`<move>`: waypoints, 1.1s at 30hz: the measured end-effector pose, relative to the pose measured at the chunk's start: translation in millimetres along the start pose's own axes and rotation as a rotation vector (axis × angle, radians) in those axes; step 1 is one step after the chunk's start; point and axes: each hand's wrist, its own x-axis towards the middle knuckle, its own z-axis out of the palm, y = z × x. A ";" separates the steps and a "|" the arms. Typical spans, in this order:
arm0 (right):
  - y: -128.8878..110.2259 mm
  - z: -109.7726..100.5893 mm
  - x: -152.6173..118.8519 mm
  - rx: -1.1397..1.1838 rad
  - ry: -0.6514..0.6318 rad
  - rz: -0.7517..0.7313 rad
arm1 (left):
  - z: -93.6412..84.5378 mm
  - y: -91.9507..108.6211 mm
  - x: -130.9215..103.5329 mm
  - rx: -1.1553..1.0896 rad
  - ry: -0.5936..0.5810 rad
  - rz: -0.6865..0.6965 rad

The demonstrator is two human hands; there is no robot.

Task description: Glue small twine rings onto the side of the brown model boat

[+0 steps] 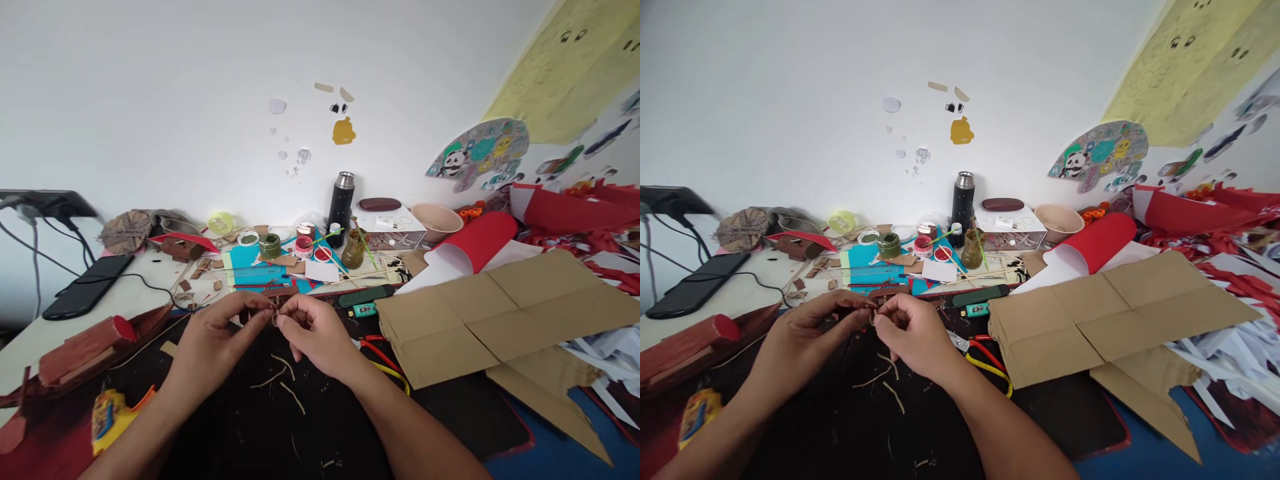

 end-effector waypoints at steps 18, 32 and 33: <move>-1.1 -3.6 -1.7 -0.095 -0.033 0.024 | -16.4 -10.8 4.5 0.683 -0.127 0.861; -3.1 -7.2 -1.2 0.021 -0.107 0.146 | -19.7 -7.7 1.8 0.750 -0.123 0.971; -2.8 -7.3 -1.4 0.030 -0.115 0.148 | -19.9 -7.0 1.6 0.753 -0.132 0.980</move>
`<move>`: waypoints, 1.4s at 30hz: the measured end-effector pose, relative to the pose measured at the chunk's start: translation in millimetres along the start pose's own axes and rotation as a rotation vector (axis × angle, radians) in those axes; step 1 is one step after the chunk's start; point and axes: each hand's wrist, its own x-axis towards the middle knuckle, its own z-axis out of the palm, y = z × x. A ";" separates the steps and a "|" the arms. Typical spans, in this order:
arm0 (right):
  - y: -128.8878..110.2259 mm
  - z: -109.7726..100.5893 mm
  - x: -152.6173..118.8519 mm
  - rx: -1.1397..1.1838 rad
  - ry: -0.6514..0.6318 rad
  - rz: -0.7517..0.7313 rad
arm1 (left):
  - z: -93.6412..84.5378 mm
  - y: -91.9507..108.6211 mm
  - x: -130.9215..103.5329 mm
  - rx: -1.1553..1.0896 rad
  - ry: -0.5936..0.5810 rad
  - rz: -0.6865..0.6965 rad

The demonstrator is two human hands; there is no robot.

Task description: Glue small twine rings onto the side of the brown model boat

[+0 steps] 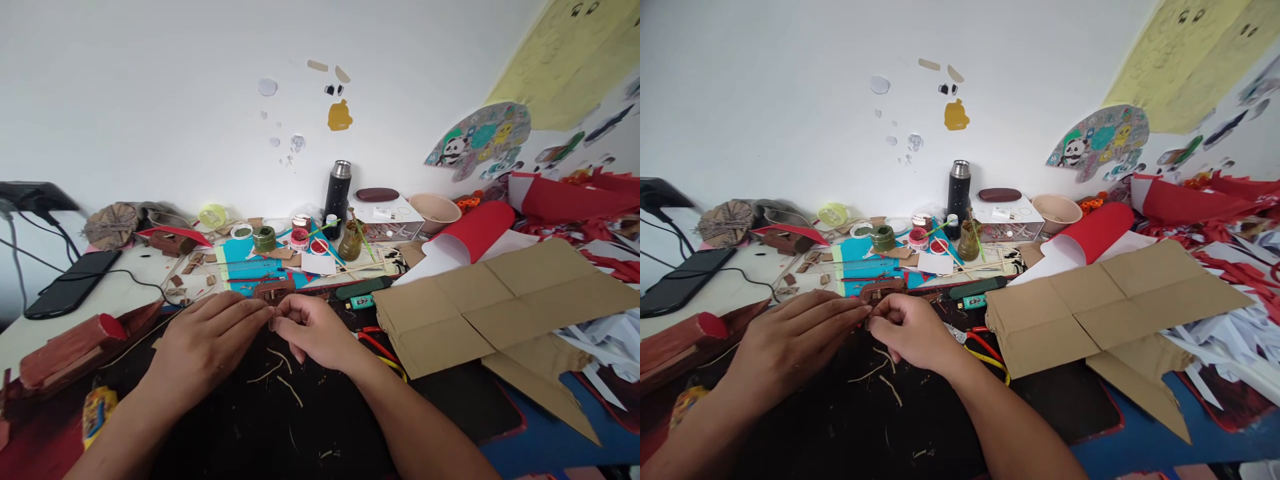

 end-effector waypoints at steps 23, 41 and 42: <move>2.8 -1.6 1.4 -0.037 0.059 -0.101 | 0.8 1.1 6.8 -0.179 -0.102 -0.294; 3.2 4.2 -0.7 -0.330 0.194 -0.149 | 2.4 9.8 5.5 0.129 -0.102 -0.016; 2.6 4.1 -1.2 -0.292 0.181 -0.131 | 2.5 9.5 5.6 0.112 -0.091 -0.018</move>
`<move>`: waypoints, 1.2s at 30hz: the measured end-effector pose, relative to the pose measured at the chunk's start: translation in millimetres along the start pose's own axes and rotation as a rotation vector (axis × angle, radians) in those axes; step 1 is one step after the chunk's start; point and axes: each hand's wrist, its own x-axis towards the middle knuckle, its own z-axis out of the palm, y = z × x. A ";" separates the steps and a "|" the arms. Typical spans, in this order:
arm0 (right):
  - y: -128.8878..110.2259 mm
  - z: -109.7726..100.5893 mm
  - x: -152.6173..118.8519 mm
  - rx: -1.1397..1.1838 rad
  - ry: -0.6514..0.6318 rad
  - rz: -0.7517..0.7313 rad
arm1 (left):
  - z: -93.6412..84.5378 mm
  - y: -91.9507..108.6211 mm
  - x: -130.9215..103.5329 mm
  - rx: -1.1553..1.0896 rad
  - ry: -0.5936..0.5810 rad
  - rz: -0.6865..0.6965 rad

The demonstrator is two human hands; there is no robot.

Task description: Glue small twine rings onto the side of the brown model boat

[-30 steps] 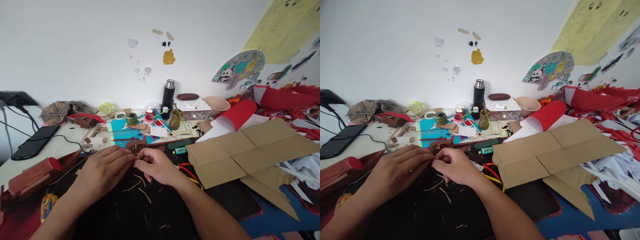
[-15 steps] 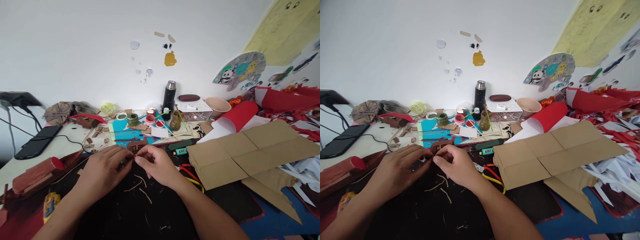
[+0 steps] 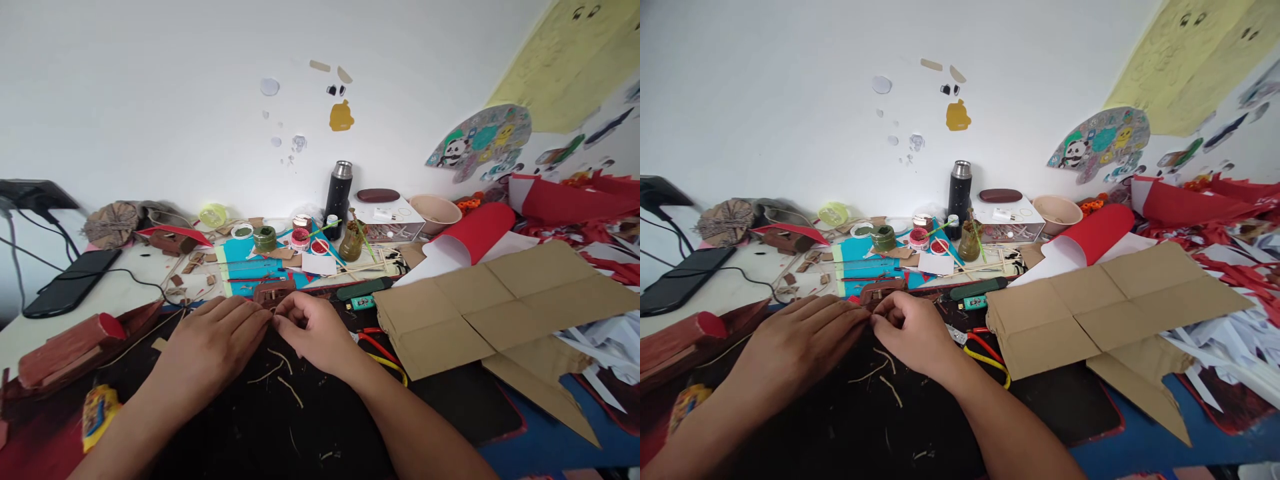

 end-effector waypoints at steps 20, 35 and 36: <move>-0.2 -2.8 2.1 0.488 -0.138 0.071 | 1.1 -1.8 1.4 -0.723 -0.054 -0.553; 4.3 -0.2 2.6 0.510 -0.140 0.102 | 1.7 -0.3 -1.6 -0.589 0.035 -0.498; 4.3 -0.1 2.6 0.508 -0.139 0.101 | 2.1 0.0 -2.1 -0.605 0.040 -0.518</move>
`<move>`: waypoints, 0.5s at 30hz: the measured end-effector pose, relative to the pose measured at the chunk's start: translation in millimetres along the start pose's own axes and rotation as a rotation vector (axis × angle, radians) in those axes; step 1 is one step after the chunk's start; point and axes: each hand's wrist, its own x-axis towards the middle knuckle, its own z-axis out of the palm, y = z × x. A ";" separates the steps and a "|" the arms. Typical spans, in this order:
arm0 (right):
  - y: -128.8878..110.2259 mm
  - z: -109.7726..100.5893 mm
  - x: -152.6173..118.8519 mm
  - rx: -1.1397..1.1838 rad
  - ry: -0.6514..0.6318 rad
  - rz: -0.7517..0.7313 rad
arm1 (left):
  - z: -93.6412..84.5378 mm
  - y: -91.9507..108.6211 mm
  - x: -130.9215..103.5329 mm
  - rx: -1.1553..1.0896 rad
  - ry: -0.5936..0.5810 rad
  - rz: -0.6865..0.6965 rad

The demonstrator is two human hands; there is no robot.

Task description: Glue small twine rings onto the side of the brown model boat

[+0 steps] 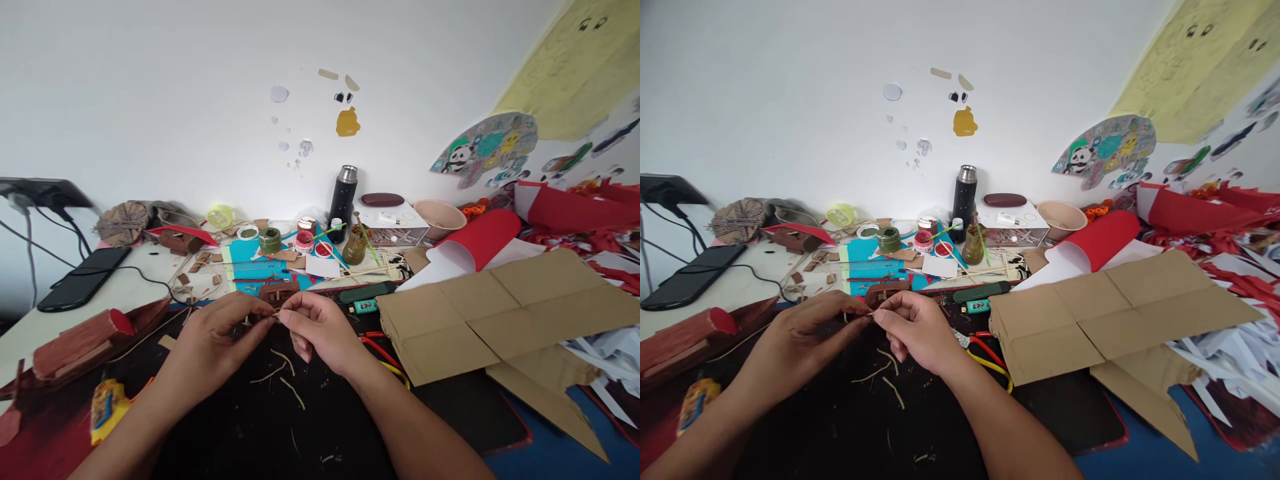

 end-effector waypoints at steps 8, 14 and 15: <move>-3.4 3.6 -0.8 -0.052 0.010 -0.041 | 2.0 0.8 -1.6 -0.090 0.061 -0.226; -2.3 5.0 -0.9 -0.085 0.031 -0.056 | 5.2 1.1 -2.0 -0.135 0.028 -0.271; -2.4 4.8 -1.0 -0.082 0.031 -0.056 | 5.3 0.6 -1.9 -0.143 0.018 -0.281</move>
